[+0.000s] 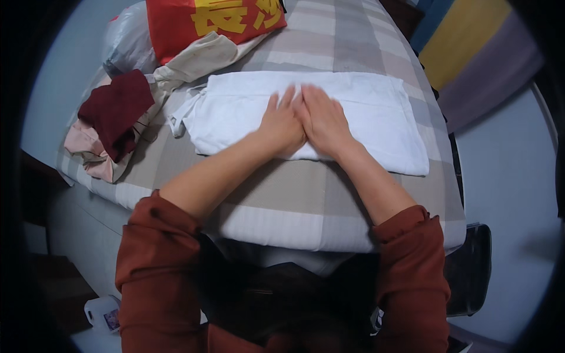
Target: The person folds a white shirt, a maroon sweater, and a brown long-sleeve shirt on a bed. The folded items are placed into a suitcase. The person also empties a red bag onto the bed.
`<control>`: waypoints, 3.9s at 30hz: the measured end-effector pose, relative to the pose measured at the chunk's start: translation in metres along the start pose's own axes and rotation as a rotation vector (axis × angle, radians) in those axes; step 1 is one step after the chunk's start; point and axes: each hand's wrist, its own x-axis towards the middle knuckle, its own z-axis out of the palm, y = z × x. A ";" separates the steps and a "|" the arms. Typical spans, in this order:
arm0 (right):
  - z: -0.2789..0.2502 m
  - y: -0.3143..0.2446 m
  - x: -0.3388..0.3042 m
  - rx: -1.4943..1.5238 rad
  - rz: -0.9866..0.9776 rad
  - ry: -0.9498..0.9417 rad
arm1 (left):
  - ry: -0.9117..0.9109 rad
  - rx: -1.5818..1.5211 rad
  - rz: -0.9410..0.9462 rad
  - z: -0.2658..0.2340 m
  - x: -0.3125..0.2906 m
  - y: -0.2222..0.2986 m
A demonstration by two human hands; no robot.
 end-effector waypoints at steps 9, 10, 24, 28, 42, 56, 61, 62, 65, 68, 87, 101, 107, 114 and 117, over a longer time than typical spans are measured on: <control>-0.077 0.144 -0.128 -0.505 0.633 0.004 | -0.019 -0.126 -0.533 0.019 -0.101 -0.141; -0.082 0.153 -0.139 -0.527 0.654 0.016 | -0.047 -0.096 -0.584 0.017 -0.115 -0.152; -0.118 0.115 -0.143 0.886 1.247 0.122 | 0.344 -0.258 -0.080 -0.013 -0.128 -0.085; -0.133 0.094 -0.151 1.509 1.008 0.494 | 0.464 -0.372 -0.117 -0.004 -0.127 -0.117; -0.298 0.019 -0.174 1.954 0.163 0.750 | 0.217 -1.335 -0.176 -0.203 -0.138 -0.132; -0.096 0.063 -0.075 0.679 0.633 0.442 | -0.398 -1.032 -0.577 -0.059 -0.098 -0.127; -0.078 -0.028 -0.073 0.289 0.142 -0.175 | -0.591 -1.003 -0.472 -0.063 -0.152 -0.143; -0.078 -0.033 -0.078 0.219 0.138 -0.225 | -0.687 -1.051 -0.486 -0.069 -0.159 -0.146; -0.097 -0.031 -0.111 0.119 0.180 -0.108 | -0.370 -0.800 -0.581 -0.096 -0.193 -0.163; -0.112 -0.006 -0.159 0.115 0.264 0.057 | 0.036 -0.318 -0.451 -0.108 -0.199 -0.136; -0.163 0.094 -0.250 -0.541 0.109 0.392 | 0.217 -0.201 0.299 -0.072 -0.174 -0.047; -0.094 -0.007 -0.073 0.543 0.079 0.438 | 0.155 -0.833 0.132 -0.116 -0.048 0.002; 0.035 0.017 -0.010 -0.128 0.230 0.208 | 0.090 -0.141 -0.214 0.022 -0.005 0.015; -0.057 0.144 -0.107 -0.462 0.539 0.063 | -0.058 -0.154 -0.318 0.005 -0.050 -0.030; -0.090 0.159 -0.138 -0.552 0.627 0.009 | -0.068 -0.073 -0.423 0.006 -0.063 -0.056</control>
